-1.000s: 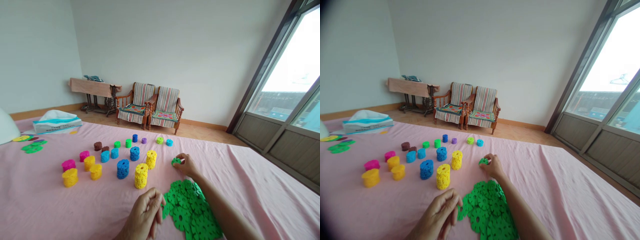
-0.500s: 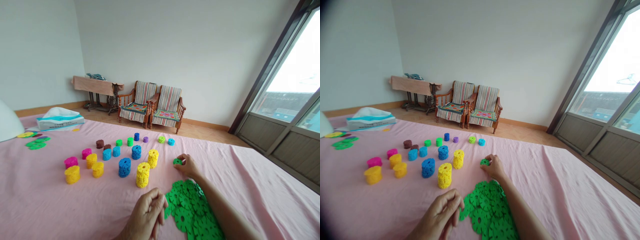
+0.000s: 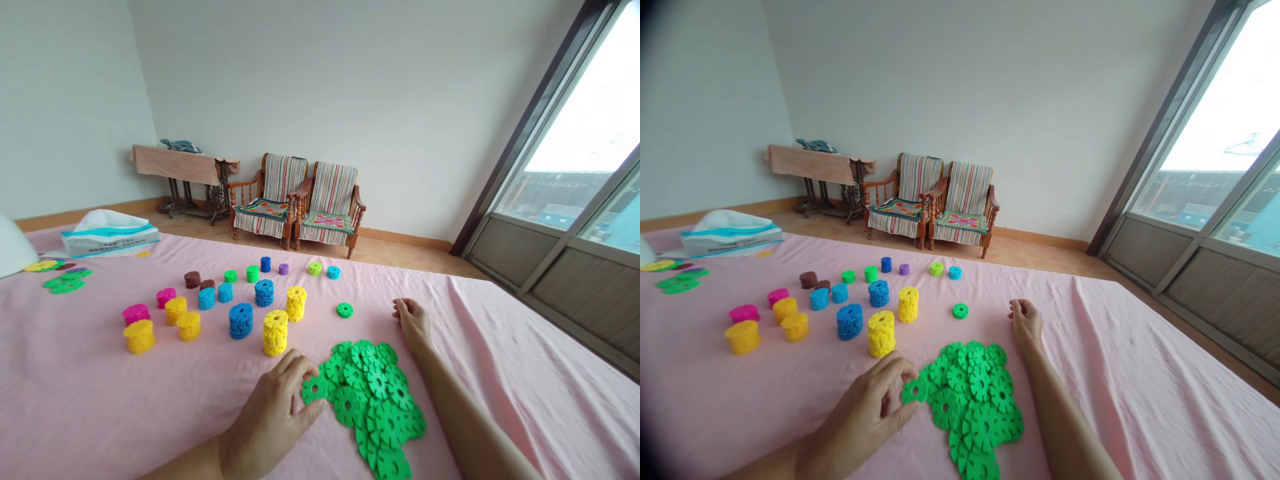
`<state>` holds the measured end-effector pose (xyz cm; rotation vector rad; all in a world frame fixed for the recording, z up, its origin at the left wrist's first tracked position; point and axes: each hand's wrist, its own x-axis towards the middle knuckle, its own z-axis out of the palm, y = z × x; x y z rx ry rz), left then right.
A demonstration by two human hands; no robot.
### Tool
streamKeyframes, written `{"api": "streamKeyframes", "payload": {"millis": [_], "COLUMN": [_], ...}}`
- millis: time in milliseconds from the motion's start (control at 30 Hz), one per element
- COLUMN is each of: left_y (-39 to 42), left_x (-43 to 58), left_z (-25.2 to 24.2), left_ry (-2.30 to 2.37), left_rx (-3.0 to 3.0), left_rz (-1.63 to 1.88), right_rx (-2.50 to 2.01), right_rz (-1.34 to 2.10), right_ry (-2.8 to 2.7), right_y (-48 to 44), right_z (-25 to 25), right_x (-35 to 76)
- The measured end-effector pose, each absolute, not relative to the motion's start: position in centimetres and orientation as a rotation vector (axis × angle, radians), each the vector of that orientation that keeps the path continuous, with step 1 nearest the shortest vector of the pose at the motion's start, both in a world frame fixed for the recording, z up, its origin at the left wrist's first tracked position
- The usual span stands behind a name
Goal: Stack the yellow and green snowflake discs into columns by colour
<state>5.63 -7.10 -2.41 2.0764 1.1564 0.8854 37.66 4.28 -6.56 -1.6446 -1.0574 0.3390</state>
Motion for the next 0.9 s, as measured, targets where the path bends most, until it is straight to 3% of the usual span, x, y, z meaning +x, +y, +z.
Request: {"api": "streamKeyframes", "payload": {"millis": [267, 900], "left_y": [-6.9, -7.1], "left_x": [6.0, 8.0], "left_z": [-1.9, -0.2], "left_ry": [1.175, 1.294], "left_rx": [2.21, 2.03], "left_rz": [0.716, 0.804], "right_rx": [-1.58, -1.575], "right_rz": [0.369, 0.385], "right_ry": [-1.091, -1.137], "right_y": [4.3, 4.5], "right_z": [-6.3, -6.5], "right_x": [37.1, 37.1]}}
